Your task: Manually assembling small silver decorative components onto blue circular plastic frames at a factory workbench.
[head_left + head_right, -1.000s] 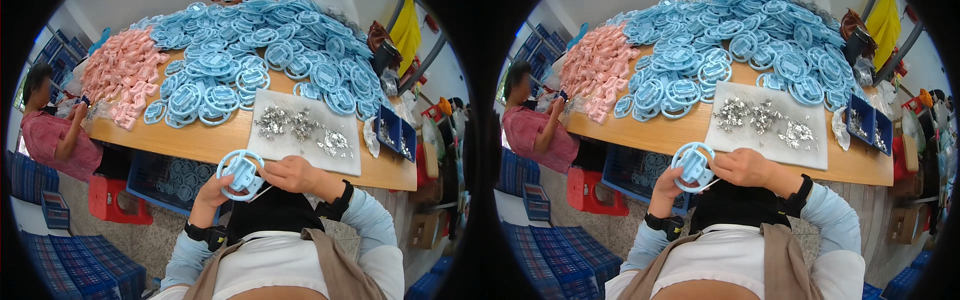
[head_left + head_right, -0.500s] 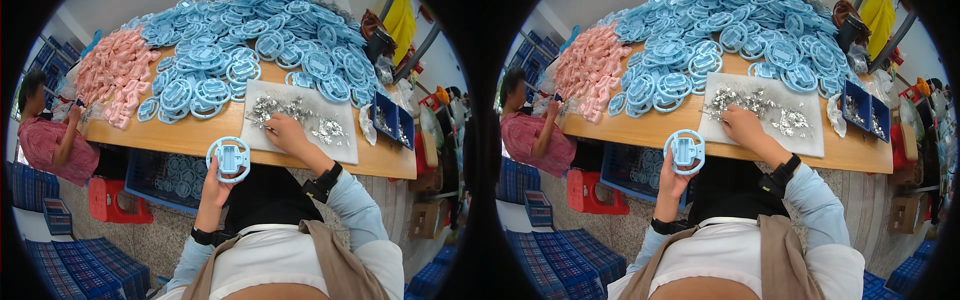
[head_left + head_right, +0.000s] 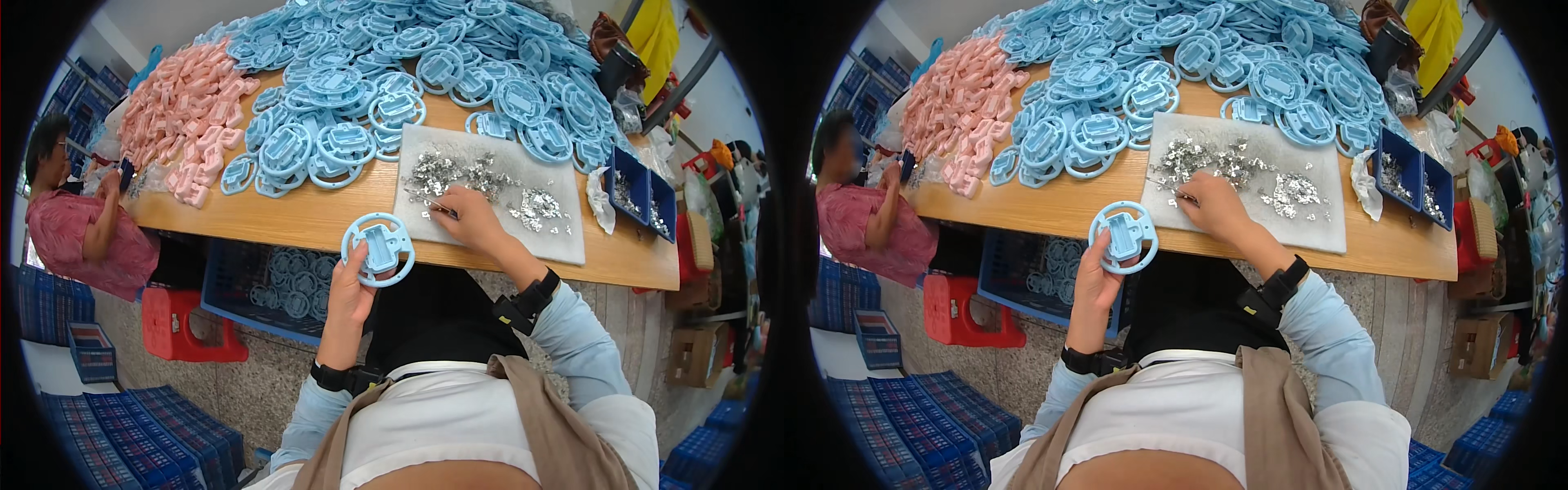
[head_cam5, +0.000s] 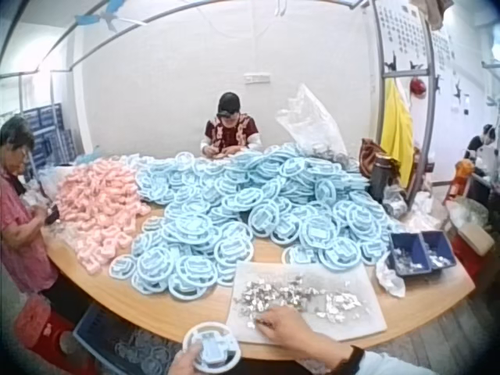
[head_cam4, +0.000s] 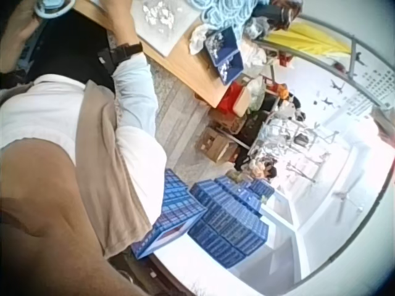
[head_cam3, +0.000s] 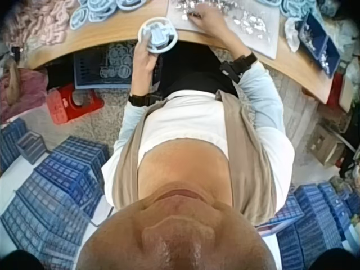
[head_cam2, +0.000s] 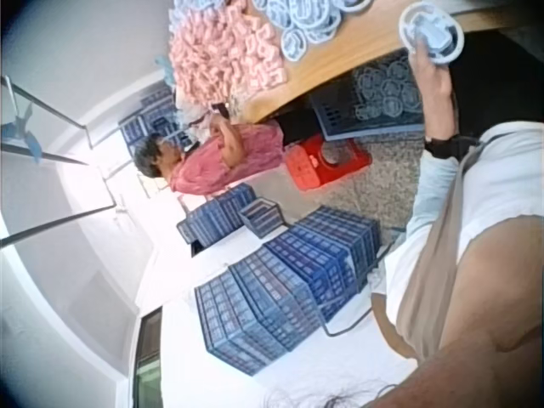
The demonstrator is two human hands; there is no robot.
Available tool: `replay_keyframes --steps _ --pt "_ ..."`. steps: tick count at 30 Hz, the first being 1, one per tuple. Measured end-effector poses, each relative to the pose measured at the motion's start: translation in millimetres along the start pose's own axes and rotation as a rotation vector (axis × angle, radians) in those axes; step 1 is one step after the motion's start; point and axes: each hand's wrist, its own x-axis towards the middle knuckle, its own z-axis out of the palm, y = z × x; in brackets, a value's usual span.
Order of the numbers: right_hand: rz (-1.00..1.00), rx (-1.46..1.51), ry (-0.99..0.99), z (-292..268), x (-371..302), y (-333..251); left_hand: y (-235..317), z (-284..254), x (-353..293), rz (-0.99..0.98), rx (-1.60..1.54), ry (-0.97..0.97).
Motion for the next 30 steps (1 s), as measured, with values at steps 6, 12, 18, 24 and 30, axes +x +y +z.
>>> replay_keyframes --steps 6,12,18,24,30 --pt "0.049 0.276 0.056 -8 2 -19 -2 10 2 0.042 0.193 -0.070" --pt "-0.123 0.352 0.052 -13 5 -47 -4 28 4 -0.009 0.206 -0.139" --pt "-0.273 0.237 0.028 -13 0 -41 -4 33 7 -0.038 0.220 -0.151" --pt "-0.319 0.105 -0.102 -15 -5 -42 -7 31 8 -0.051 0.239 -0.125" --pt "-0.229 0.132 -0.113 -15 -13 -54 -16 33 5 -0.027 0.276 -0.104"
